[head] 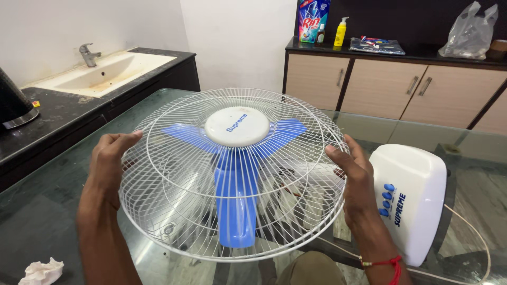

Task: The person removes the front grill of a table fan, then unscrews the central nut to detach the blue fan blades from the motor shaft. The fan is placed on a glass table during the process.

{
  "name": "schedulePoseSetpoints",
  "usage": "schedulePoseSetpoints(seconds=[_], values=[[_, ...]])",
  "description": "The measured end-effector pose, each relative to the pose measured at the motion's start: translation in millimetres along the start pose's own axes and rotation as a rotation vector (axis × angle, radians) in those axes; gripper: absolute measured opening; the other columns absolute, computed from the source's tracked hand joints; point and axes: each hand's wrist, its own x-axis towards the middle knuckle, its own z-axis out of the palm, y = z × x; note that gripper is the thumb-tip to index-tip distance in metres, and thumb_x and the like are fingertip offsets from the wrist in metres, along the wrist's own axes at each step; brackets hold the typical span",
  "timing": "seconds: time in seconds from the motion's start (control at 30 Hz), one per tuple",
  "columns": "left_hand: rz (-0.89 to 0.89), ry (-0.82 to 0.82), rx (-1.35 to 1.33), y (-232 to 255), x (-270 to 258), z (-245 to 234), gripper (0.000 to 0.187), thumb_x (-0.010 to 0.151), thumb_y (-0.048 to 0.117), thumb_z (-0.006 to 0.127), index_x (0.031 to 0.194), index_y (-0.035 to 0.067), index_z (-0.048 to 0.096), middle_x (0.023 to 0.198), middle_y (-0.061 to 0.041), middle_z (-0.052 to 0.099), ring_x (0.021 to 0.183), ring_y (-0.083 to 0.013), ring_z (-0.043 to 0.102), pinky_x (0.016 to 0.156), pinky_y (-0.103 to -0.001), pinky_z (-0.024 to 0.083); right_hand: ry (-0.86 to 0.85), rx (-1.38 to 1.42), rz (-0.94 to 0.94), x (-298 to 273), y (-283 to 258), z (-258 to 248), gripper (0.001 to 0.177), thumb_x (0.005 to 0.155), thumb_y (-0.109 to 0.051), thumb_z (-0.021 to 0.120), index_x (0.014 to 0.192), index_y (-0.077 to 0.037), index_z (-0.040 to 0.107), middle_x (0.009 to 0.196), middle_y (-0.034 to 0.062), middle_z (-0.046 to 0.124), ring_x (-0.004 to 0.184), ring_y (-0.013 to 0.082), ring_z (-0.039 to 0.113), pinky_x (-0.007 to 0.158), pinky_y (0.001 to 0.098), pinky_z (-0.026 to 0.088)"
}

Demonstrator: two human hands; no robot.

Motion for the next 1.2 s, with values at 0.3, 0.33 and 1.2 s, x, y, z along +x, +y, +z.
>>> schedulePoseSetpoints(seconds=[0.3,0.33,1.2], values=[[0.038,0.102,0.096,13.9,-19.3,-6.4,0.064,0.079,0.044,0.073,0.117,-0.007,0.064,0.116,-0.032,0.065,0.117,-0.0376,0.061,0.105,-0.048,0.041,-0.105,0.198,-0.052,6.5,10.9,-9.0,0.091,0.081,-0.037,0.069,0.156,0.004,0.036,0.142,0.0227,0.057,0.132,0.0281,0.055,0.110,0.0382,0.042],[0.019,0.122,0.133,16.4,-21.1,-5.6,0.064,0.079,0.044,0.073,0.117,-0.006,0.065,0.115,-0.032,0.065,0.115,-0.0378,0.061,0.103,-0.048,0.042,-0.098,0.200,-0.064,6.1,10.2,-8.6,0.090,0.083,-0.037,0.068,0.156,0.004,0.036,0.143,0.0231,0.057,0.133,0.0283,0.055,0.111,0.0375,0.041],[0.296,-0.081,-0.523,44.7,-48.3,11.3,0.025,0.099,0.015,0.065,0.105,-0.009,0.069,0.087,-0.014,0.069,0.064,-0.0107,0.061,0.056,-0.022,0.047,-0.003,0.406,-0.213,-43.4,-87.7,-56.1,0.077,0.087,-0.020,0.060,0.154,0.009,0.036,0.136,0.0254,0.058,0.126,0.0326,0.060,0.111,0.0420,0.046]])
